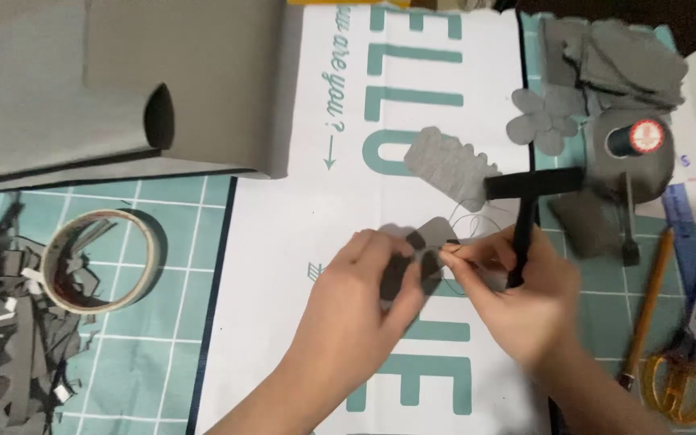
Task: Punching holes into small leather cutouts using a hand punch and a hammer on a workspace.
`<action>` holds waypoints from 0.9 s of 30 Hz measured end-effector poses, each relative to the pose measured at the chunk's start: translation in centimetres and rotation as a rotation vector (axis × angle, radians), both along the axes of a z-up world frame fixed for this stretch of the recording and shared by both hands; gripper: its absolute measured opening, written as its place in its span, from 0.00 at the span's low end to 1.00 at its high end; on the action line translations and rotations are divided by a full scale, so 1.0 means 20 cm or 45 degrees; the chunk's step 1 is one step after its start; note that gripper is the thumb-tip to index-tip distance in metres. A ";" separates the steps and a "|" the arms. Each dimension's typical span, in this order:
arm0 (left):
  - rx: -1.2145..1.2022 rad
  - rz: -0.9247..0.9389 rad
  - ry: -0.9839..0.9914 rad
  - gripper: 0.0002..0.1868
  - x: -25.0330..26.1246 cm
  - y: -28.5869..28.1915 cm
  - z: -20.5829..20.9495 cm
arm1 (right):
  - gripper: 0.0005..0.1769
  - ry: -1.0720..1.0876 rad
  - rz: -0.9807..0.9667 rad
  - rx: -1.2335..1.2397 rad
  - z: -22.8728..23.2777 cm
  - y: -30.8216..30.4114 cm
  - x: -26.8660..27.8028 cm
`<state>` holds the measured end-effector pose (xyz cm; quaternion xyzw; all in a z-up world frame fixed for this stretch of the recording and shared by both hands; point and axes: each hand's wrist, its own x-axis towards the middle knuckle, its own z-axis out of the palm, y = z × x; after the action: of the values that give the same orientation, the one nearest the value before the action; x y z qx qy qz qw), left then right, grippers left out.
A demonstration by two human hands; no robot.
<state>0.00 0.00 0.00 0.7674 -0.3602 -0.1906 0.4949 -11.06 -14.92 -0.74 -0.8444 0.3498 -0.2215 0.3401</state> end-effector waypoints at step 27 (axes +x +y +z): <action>-0.404 -0.232 -0.018 0.02 0.07 -0.17 -0.14 | 0.23 0.855 -0.088 0.132 0.24 -0.05 -0.20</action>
<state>1.45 -3.34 -2.70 0.6452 -0.4574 -0.1701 0.5879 -15.07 -15.97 3.96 -0.8393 0.4815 0.0755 0.2408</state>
